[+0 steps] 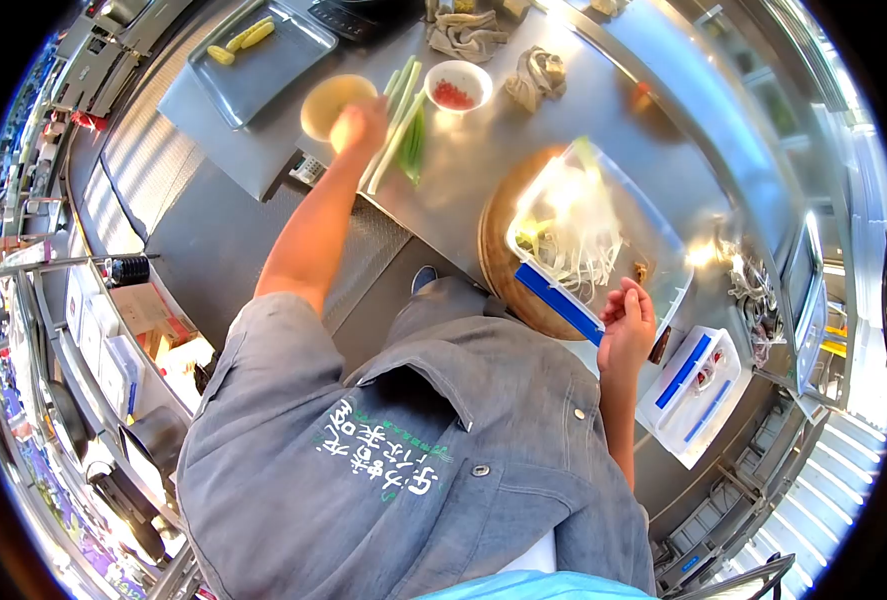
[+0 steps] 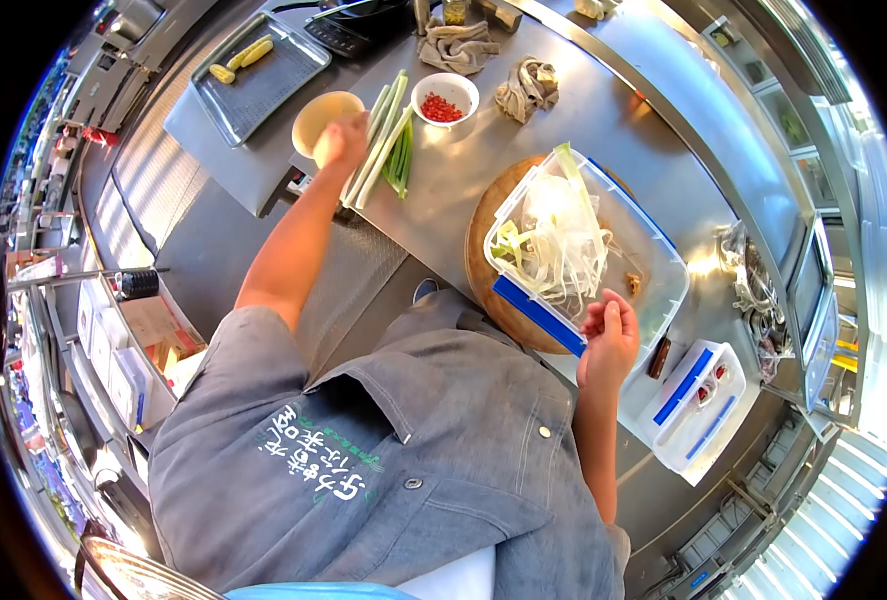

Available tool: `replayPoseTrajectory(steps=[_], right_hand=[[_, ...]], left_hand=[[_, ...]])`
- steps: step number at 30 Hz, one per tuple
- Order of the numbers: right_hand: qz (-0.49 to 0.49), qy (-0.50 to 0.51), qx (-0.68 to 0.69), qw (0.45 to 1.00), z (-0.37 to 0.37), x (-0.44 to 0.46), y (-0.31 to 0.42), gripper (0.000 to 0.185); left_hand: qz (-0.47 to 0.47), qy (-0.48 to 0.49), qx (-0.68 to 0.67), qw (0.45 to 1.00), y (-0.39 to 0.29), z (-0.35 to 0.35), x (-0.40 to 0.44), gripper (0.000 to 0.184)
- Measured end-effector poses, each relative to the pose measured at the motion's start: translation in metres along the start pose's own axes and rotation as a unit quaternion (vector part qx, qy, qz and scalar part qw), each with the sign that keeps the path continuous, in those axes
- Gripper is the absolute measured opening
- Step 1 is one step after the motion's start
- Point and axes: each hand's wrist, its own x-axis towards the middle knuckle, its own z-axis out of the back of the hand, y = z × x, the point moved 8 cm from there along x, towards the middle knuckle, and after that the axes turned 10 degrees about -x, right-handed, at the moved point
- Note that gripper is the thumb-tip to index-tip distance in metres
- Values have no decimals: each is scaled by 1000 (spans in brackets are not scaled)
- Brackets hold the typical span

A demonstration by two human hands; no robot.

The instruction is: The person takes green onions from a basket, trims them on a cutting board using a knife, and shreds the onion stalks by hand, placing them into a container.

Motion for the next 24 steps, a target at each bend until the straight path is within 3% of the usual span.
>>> replayPoseTrajectory(steps=[1, 3, 4, 7, 8, 11, 14, 15, 19, 23, 24], right_hand=[[-1, -8, 3, 1000, 13, -5, -1, 22], [28, -65, -6, 998, 42, -17, 0, 22], [31, -79, -2, 996, 52, -24, 0, 22], [23, -121, -6, 992, 73, -41, -10, 21], [15, -126, -13, 992, 76, -44, -14, 22], [3, -132, -40, 990, 71, -49, -18, 22], [2, -129, -54, 990, 58, -56, -14, 22], [6, -124, -57, 991, 54, -57, -11, 22], [8, -126, -90, 988, 52, -67, -23, 23], [-5, -132, -75, 988, 44, -70, -26, 22], [-9, -139, -68, 988, 42, -72, -24, 22]], left_hand=[[31, -30, 1, 999, 11, 15, 0, 51], [-67, -357, -20, 931, 88, 28, 16, 54], [-37, -397, -27, 917, 118, 33, 25, 52], [123, -249, -75, 958, 203, 7, 73, 48], [316, 12, -340, 885, 215, -39, 62, 42], [259, 53, -409, 873, 232, -75, 94, 35], [222, -29, -395, 891, 242, -63, 114, 30], [210, -60, -394, 893, 223, -38, 109, 29], [108, 27, -344, 932, 98, 13, 94, 33], [27, 186, -223, 957, -37, -49, 59, 31], [17, 263, -265, 928, -57, -85, 49, 30]])
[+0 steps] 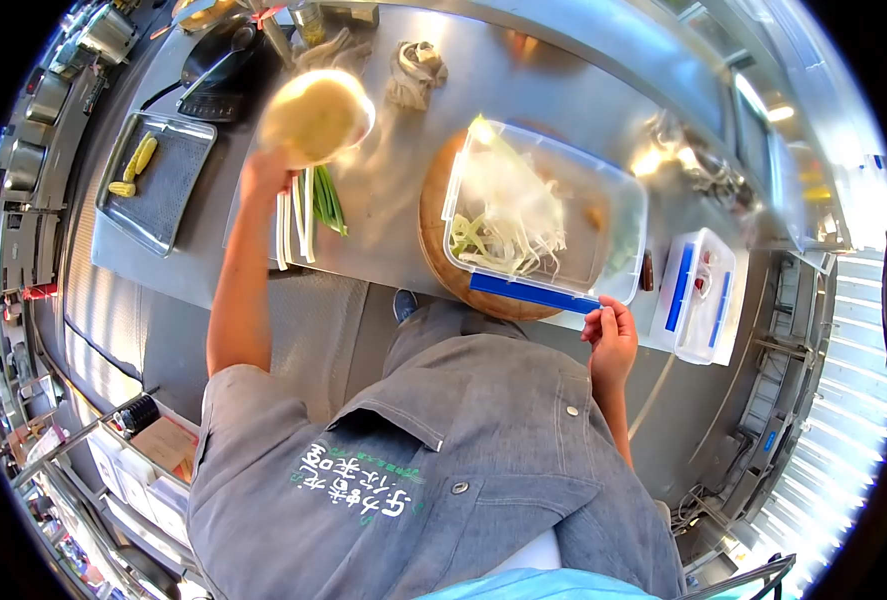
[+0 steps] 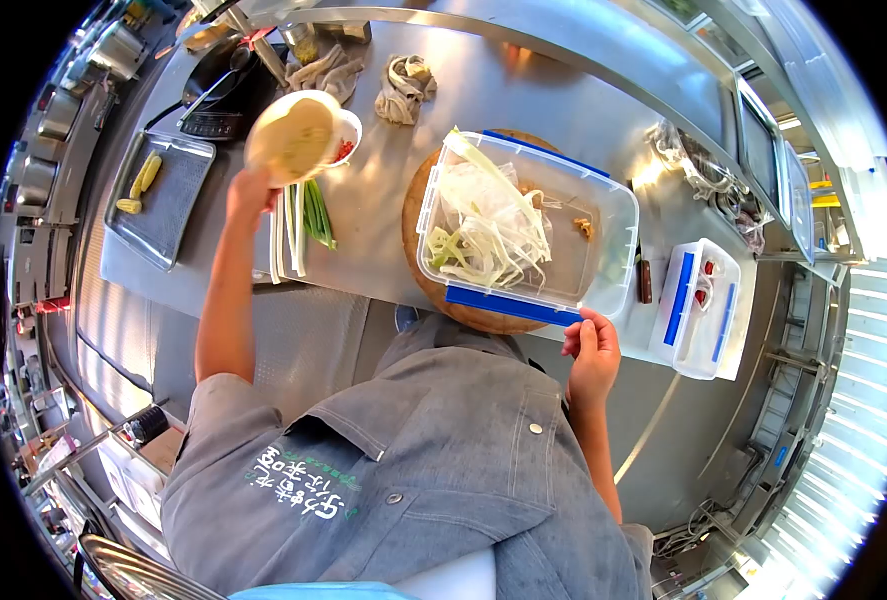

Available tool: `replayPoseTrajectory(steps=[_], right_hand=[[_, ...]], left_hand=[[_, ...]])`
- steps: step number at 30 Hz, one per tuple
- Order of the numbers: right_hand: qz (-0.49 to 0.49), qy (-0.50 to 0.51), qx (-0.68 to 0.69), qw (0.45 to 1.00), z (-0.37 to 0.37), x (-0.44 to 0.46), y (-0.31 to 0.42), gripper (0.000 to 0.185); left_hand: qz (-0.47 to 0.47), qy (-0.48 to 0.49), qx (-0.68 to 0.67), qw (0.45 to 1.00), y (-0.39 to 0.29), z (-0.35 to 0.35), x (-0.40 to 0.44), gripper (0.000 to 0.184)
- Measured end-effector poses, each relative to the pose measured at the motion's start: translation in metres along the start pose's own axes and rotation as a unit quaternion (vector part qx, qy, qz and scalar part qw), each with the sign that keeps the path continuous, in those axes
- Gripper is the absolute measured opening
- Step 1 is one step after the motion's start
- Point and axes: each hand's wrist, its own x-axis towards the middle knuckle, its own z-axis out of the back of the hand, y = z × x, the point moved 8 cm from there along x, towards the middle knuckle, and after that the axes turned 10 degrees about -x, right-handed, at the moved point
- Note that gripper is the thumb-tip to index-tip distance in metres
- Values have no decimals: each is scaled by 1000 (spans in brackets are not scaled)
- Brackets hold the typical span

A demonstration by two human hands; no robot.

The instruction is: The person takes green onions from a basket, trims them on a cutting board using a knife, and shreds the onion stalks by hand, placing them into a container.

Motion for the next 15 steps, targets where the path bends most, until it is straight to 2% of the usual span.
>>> replayPoseTrajectory(steps=[2, 3, 5, 6, 8, 9, 11, 13, 14, 15], right_hand=[[11, -6, 2, 1000, -2, -5, 4, 22], [21, -9, 2, 1000, -1, -7, 7, 23], [25, -29, 4, 999, 5, -15, 6, 24], [30, -38, 17, 999, 8, -19, 5, 24], [33, -87, 32, 995, 31, -27, 3, 24], [20, -100, 41, 994, 38, -30, -2, 24], [1, -122, 55, 991, 52, -33, -10, 24], [3, -147, 63, 987, 70, -31, -11, 24], [7, -159, 64, 985, 80, -27, -11, 24], [2, -170, 67, 983, 92, -18, -14, 24]], left_hand=[[49, 24, -42, 998, -13, -71, -6, 29], [48, 34, -39, 998, -6, -85, 11, 29], [108, 105, 88, 985, 39, -128, 52, 30], [95, 99, -9, 991, 43, -139, 56, 30], [93, 109, -64, 988, 36, -165, 58, 17], [134, 95, -92, 982, 53, -176, 75, 21], [140, 106, -20, 984, 72, -193, 110, 25], [121, 69, -83, 987, 66, -216, 115, 28], [143, 90, -172, 971, 61, -229, 106, 36], [163, 103, -229, 954, 80, -236, 132, 49]])
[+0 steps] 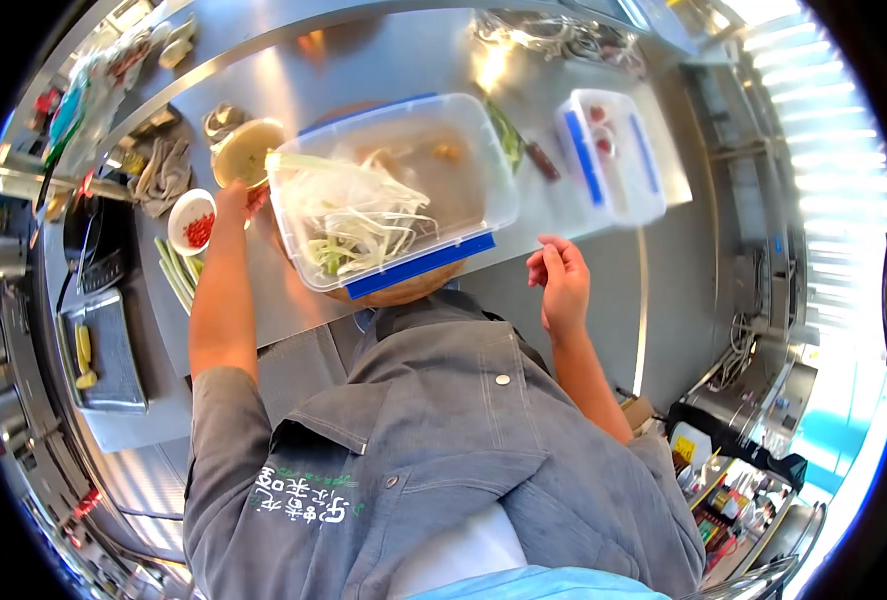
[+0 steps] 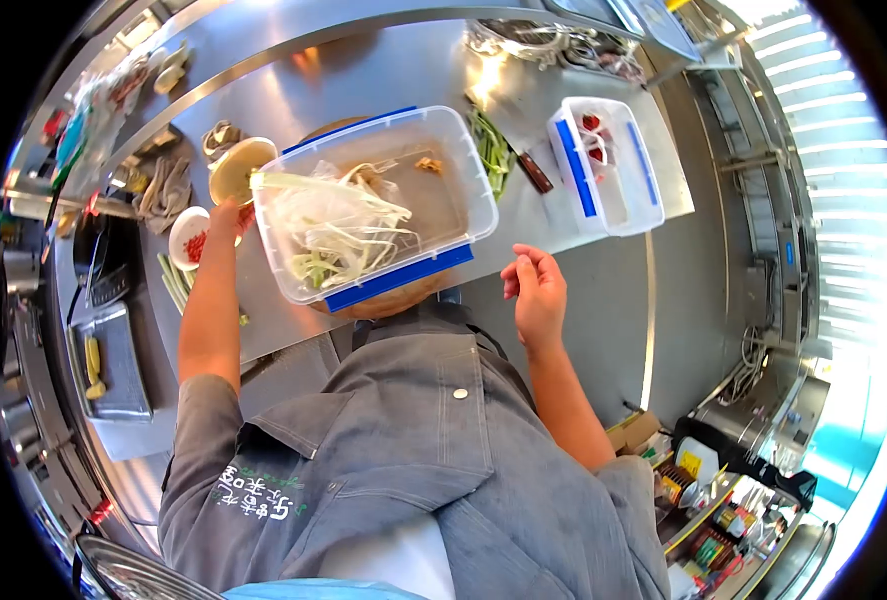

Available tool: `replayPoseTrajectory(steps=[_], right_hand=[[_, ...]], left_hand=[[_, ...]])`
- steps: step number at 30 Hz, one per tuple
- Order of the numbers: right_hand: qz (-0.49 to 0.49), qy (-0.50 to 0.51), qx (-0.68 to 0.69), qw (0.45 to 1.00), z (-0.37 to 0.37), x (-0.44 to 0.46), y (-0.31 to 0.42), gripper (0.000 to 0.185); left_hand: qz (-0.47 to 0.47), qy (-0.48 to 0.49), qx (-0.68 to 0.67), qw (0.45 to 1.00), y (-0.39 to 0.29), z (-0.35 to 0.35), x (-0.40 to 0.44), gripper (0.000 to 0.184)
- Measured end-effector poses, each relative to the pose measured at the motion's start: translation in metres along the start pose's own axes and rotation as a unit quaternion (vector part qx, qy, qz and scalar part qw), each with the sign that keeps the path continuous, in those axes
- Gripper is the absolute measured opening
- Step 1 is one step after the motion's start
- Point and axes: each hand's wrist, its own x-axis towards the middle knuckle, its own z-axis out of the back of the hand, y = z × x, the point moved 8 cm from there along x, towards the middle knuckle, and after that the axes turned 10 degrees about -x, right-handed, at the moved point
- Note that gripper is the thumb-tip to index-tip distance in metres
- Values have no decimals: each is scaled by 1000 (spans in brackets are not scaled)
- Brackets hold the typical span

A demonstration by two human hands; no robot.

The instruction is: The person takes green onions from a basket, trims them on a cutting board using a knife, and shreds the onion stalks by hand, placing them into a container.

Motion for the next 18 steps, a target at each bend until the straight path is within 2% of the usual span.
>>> replayPoseTrajectory(steps=[2, 4, 6, 7, 8, 9, 11, 14, 16, 18], right_hand=[[-29, -32, -30, 999, 19, 30, -11, 23], [-71, -34, -53, 995, 28, 74, -39, 24], [-101, -20, -48, 994, 32, 133, -86, 28], [-14, -48, -220, 974, 35, 161, -86, 33], [73, -72, -384, 918, 31, 185, -84, 38], [70, -67, -377, 921, 31, 212, -102, 38], [63, -92, -429, 896, 26, 260, -132, 45], [89, -54, -449, 888, -1, 305, -151, 51], [185, -53, -400, 896, -15, 328, -156, 54], [153, -27, -376, 914, -19, 331, -151, 58]], left_hand=[[24, -95, 50, 994, -3, 1, -4, 55], [-63, -27, 171, 983, -25, -16, -66, 55], [-137, -26, 124, 982, -30, 11, -90, 50], [-133, -40, 102, 985, -24, 23, -116, 46], [-129, -56, 79, 987, -17, 35, -150, 42], [-119, -87, 73, 986, -5, 41, -192, 36], [-96, -116, 93, 984, 32, 92, -234, 39], [-69, -180, 138, 971, 82, 104, -317, 42], [-73, -183, 150, 969, 96, 55, -366, 48], [-68, -184, 128, 972, 103, 7, -395, 60]])
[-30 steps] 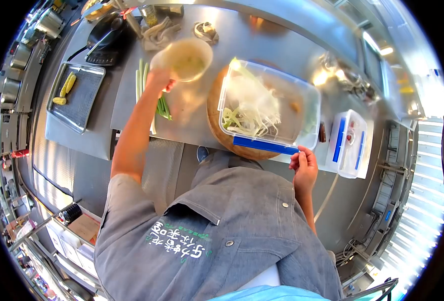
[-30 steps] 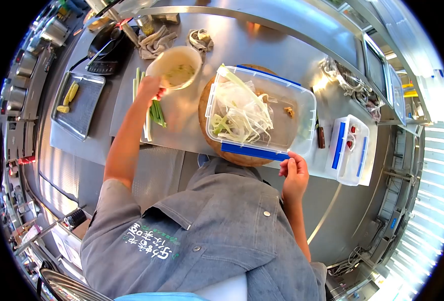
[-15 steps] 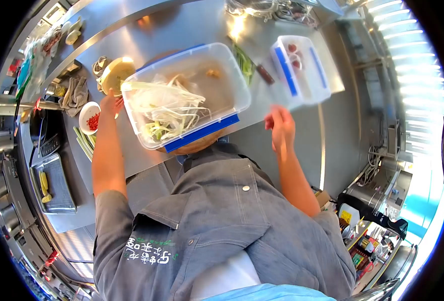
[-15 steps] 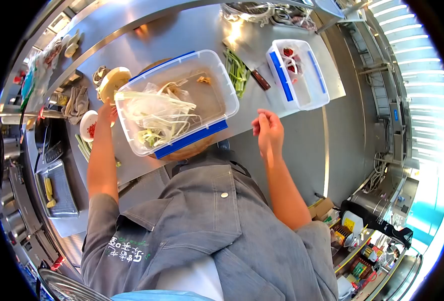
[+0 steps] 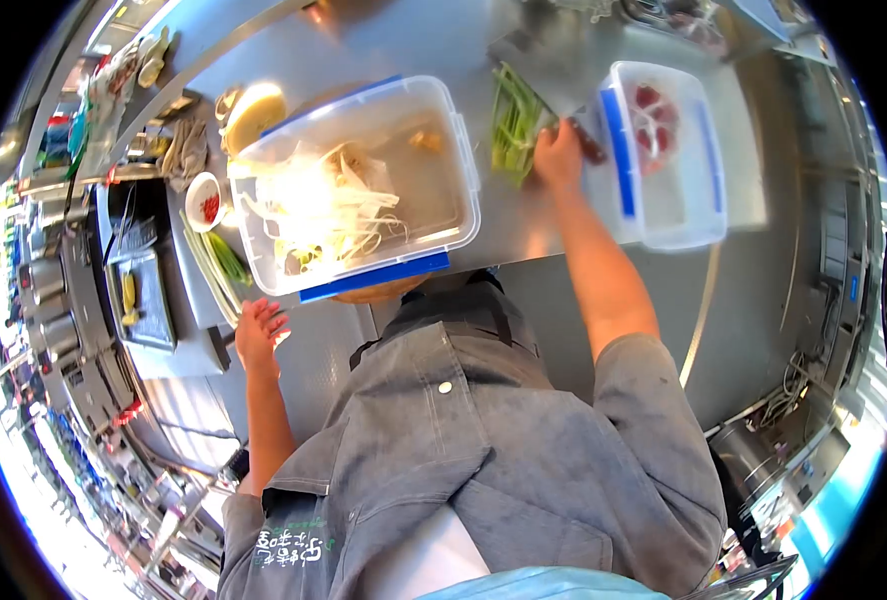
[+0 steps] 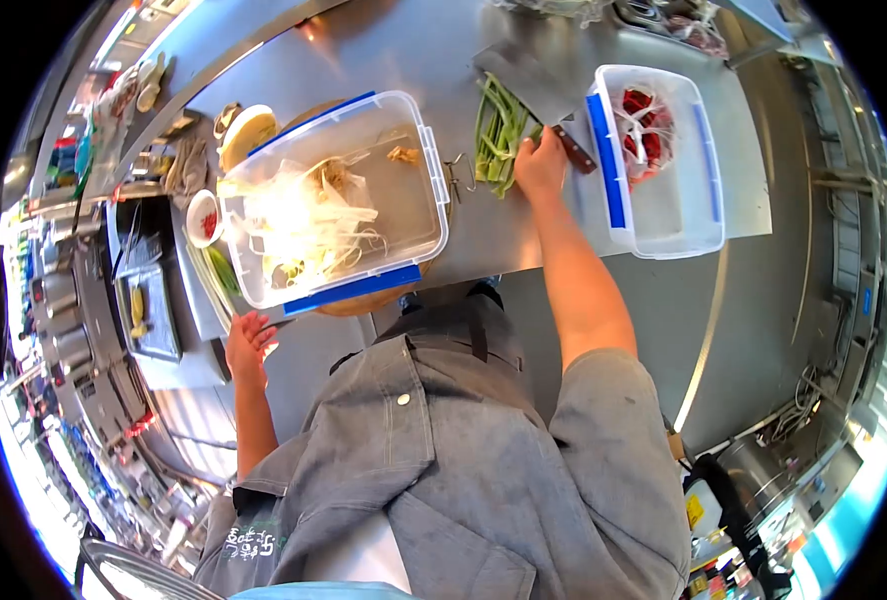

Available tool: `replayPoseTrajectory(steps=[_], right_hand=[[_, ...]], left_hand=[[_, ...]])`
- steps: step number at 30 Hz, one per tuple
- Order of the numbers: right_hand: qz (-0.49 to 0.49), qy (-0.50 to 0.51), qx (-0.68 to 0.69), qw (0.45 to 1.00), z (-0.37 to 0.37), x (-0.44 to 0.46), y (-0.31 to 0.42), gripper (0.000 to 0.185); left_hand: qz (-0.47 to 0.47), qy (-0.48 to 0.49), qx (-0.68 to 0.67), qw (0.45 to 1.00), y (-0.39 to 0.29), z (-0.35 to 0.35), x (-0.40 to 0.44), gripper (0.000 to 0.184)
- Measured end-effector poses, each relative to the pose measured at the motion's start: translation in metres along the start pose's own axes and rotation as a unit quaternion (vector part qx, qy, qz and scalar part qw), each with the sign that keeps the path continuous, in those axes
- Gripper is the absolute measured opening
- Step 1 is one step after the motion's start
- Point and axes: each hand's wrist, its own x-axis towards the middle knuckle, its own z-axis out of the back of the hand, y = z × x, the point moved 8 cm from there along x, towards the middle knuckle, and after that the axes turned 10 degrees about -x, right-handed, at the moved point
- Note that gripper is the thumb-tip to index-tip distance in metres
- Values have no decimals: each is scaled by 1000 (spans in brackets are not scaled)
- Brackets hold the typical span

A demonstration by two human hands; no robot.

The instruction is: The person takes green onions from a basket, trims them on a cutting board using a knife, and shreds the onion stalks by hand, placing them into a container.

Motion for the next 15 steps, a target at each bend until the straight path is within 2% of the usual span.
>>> replayPoseTrajectory(steps=[2, 3, 4, 6, 8, 10, 12, 13, 15], right_hand=[[-27, -18, -20, 999, 11, 7, 5, 60], [-14, 5, -69, 997, 10, 7, 10, 68], [-12, 3, -67, 998, 13, 3, 26, 68], [-78, 99, -142, 982, 5, -13, 57, 81], [-115, 102, -146, 977, 1, -12, 87, 85], [-153, 103, -143, 972, -5, -3, 94, 88], [-149, 126, -186, 963, -18, -4, 90, 88], [-151, 125, -184, 963, -25, -4, 84, 88], [-115, 168, -140, 969, -44, -7, 67, 87]], left_hand=[[56, 12, -12, 998, 17, -17, -13, 74], [54, 11, -16, 998, 20, -27, -22, 74], [88, 44, -39, 994, 30, -42, -32, 77], [120, 80, -55, 988, 42, -66, -46, 79], [148, 120, -114, 975, 53, -94, -50, 82], [164, 144, -120, 969, 55, -121, -51, 80], [202, 151, -207, 945, 60, -144, -55, 73], [186, 127, -249, 942, 56, -149, -54, 63], [169, 129, -272, 939, 54, -159, -49, 59]])
